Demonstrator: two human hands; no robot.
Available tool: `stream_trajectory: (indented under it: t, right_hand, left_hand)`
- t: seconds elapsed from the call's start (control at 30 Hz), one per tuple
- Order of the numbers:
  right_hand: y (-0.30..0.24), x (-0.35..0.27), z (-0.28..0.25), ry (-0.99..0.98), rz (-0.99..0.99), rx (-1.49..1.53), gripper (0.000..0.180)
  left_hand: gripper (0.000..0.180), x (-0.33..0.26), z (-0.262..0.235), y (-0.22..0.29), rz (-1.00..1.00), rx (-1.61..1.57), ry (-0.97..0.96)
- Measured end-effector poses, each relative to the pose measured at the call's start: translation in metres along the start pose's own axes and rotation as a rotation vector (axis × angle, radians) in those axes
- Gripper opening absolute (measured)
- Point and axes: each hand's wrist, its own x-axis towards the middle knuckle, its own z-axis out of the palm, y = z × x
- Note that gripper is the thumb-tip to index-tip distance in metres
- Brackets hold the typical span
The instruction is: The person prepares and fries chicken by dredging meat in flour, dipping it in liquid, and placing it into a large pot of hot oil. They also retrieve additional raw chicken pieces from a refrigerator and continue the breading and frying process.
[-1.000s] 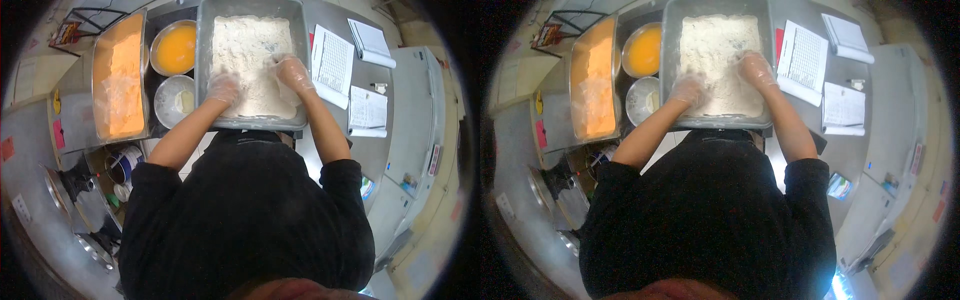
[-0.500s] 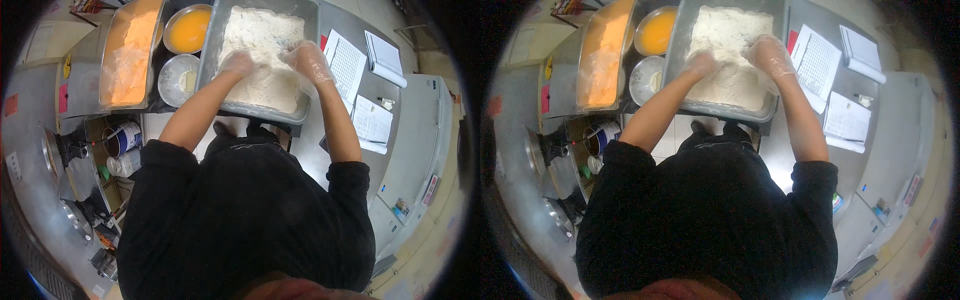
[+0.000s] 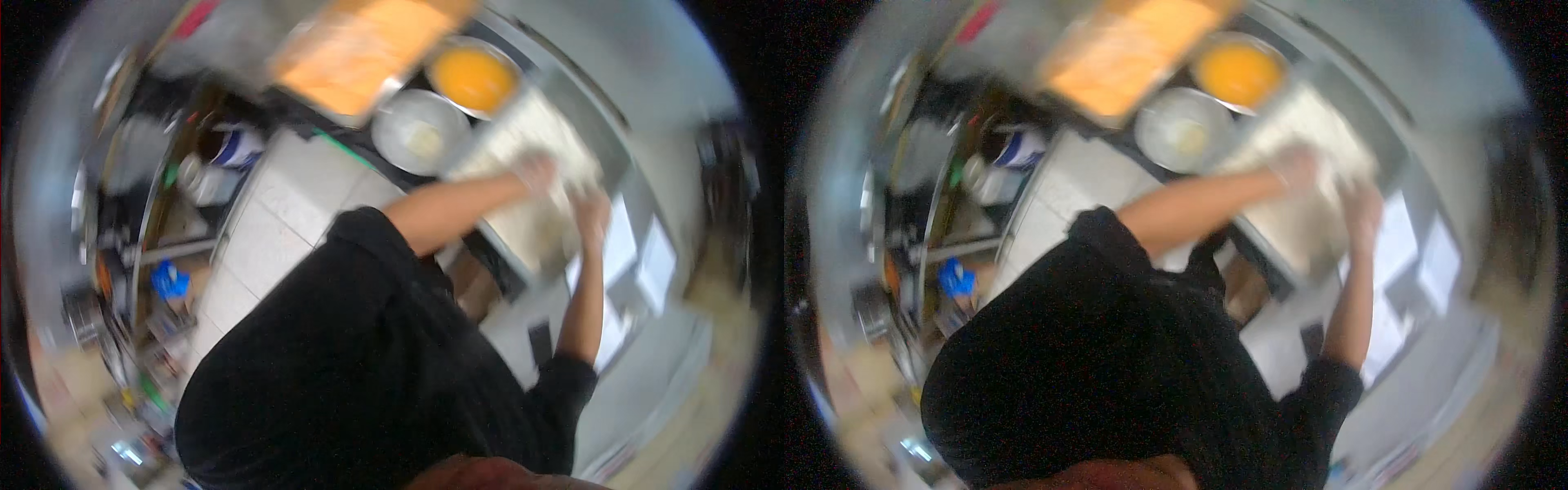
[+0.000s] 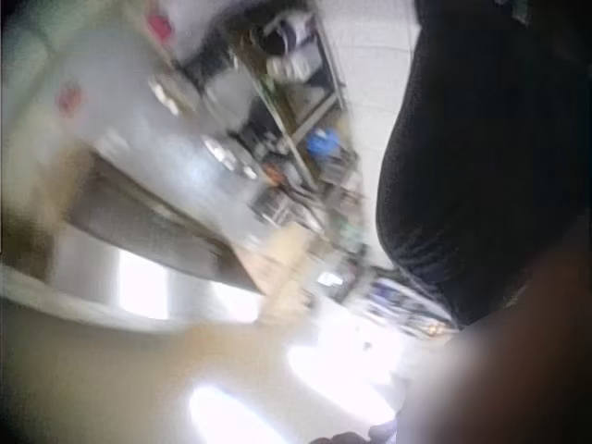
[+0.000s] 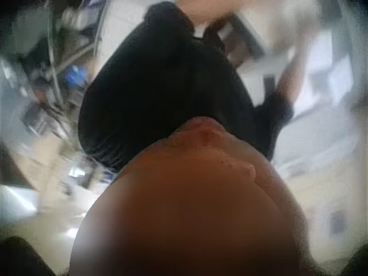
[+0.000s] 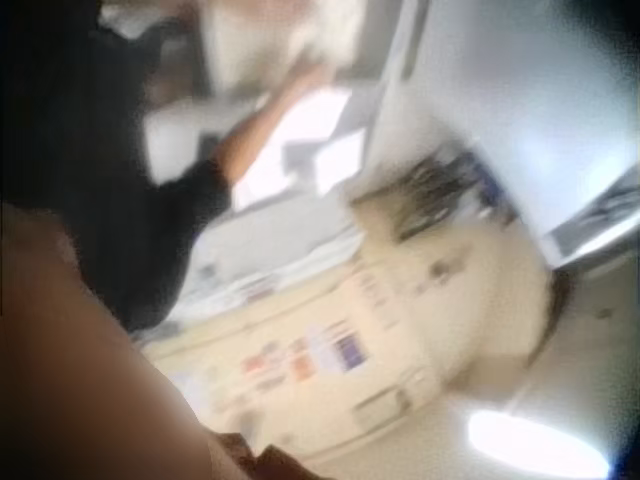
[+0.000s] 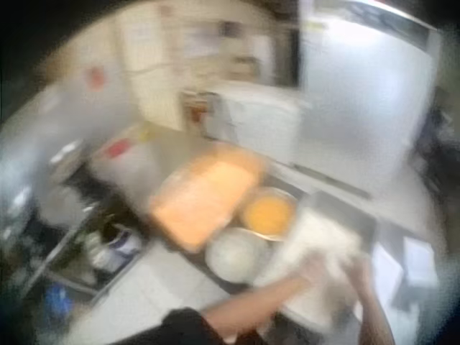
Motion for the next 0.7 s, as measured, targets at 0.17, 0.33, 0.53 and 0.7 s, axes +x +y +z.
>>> stream_trajectory:
  t: [0.17, 0.33, 0.53, 0.7]
  right_hand:
    - [-0.118, -0.040, -0.078, -0.130, -0.077, 0.883, 0.035]
    - [-0.361, -0.111, -0.136, -0.154, -0.161, 1.066, 0.029]
    - [-0.687, -0.176, -0.143, -0.402, -0.611, 1.216, 0.023]
    - [-0.958, -0.193, -0.159, -0.654, -1.067, 1.248, 0.027]
  left_hand:
    - [0.035, -0.136, -0.192, 0.023, -0.057, -0.564, 0.097]
    - [0.031, -0.400, -0.313, -0.083, -0.399, -1.234, 0.296]
    - [0.030, -0.710, -0.311, -0.224, -0.803, -1.383, 0.910]
    - [0.035, -0.899, -0.285, -0.255, -0.820, -1.426, 1.432]
